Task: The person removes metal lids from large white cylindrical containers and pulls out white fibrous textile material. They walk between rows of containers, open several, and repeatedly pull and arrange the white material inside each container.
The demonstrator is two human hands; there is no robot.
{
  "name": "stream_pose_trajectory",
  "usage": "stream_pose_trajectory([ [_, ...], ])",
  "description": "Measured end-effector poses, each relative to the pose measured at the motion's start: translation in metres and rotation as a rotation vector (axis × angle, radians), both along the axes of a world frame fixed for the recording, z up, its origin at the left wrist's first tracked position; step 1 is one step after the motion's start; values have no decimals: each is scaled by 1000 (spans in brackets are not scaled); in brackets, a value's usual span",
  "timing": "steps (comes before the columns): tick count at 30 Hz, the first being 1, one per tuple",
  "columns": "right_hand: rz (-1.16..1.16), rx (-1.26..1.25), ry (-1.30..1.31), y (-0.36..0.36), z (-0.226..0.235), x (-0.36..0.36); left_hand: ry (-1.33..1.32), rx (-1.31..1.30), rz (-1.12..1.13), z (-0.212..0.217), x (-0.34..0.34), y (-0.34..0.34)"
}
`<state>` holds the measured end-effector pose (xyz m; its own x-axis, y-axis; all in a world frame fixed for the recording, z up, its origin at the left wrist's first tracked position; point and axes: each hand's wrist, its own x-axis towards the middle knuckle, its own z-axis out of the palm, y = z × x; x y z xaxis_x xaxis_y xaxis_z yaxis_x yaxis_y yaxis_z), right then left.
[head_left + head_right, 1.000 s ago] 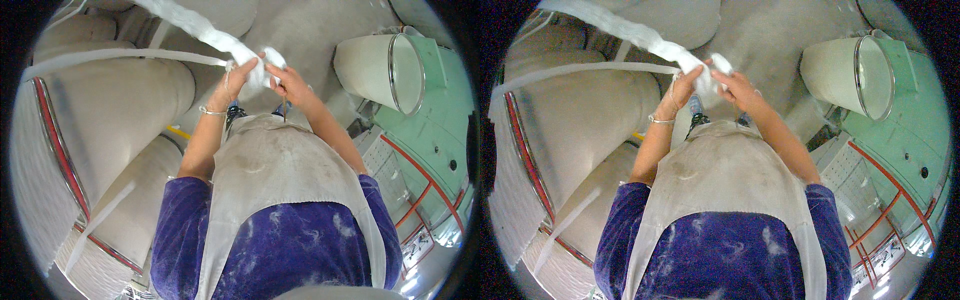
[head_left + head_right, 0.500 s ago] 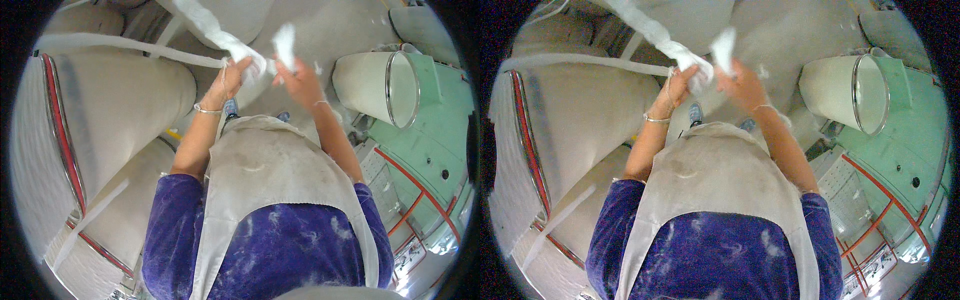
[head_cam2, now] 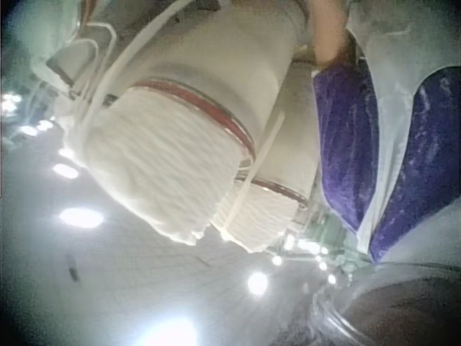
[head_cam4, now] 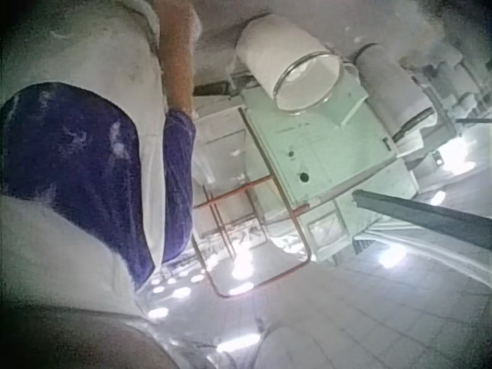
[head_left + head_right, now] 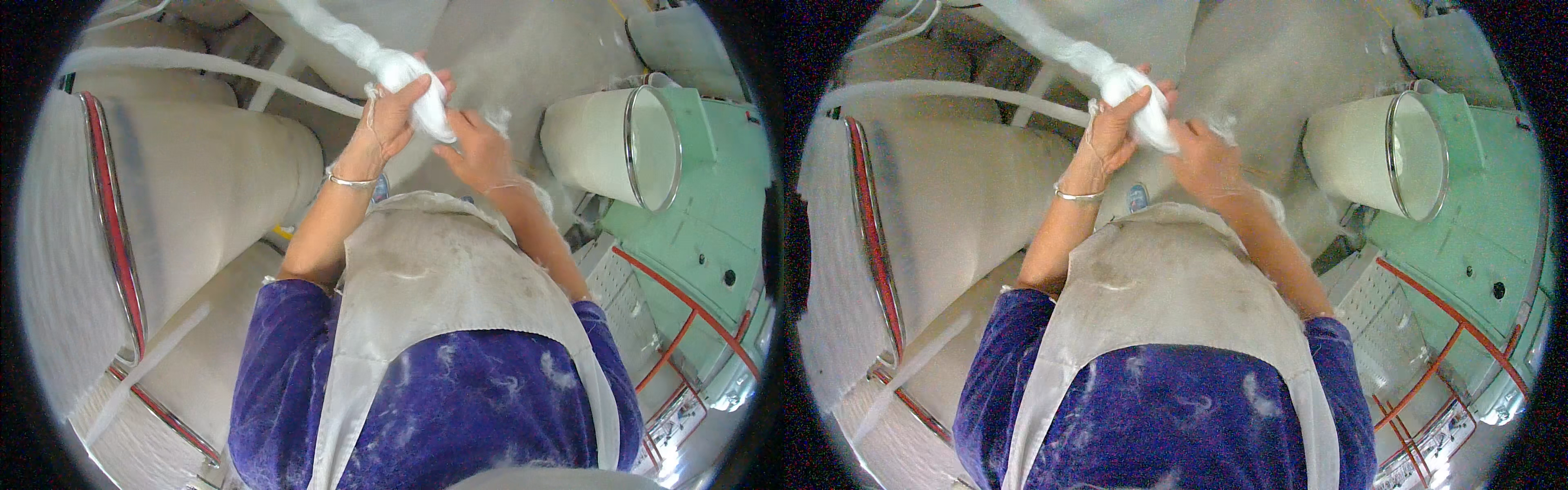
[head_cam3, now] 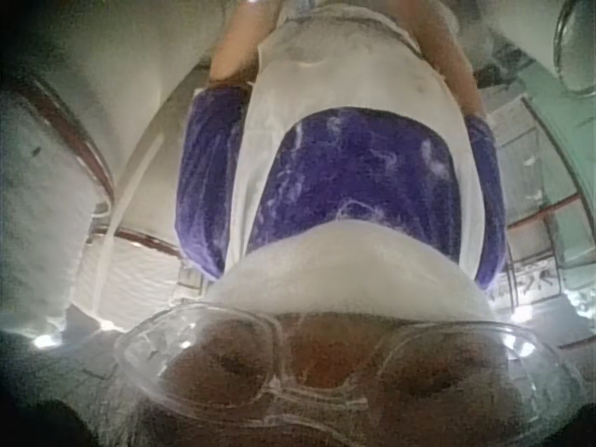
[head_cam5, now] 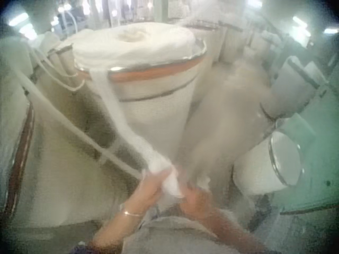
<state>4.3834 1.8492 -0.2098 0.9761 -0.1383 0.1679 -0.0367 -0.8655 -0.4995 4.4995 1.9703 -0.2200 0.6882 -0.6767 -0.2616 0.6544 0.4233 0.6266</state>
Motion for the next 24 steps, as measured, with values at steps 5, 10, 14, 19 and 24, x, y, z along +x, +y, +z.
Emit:
stream_pose_trajectory([
  [5, -252, 661, 6, -51, 33, -14, -157, -33, 23, 27, 18, -1],
  [10, -39, 573, -68, -102, 102, 4, -384, 29, -62, 55, 26, -4],
  [14, 121, 169, -66, -74, 121, 10, -340, -71, -5, 74, 32, -2],
  [19, 61, -441, 488, -44, 112, -11, -321, -197, 25, 83, 38, -4],
  [24, 287, 213, 478, -81, 135, -23, -359, 15, 121, 82, 36, -1],
])
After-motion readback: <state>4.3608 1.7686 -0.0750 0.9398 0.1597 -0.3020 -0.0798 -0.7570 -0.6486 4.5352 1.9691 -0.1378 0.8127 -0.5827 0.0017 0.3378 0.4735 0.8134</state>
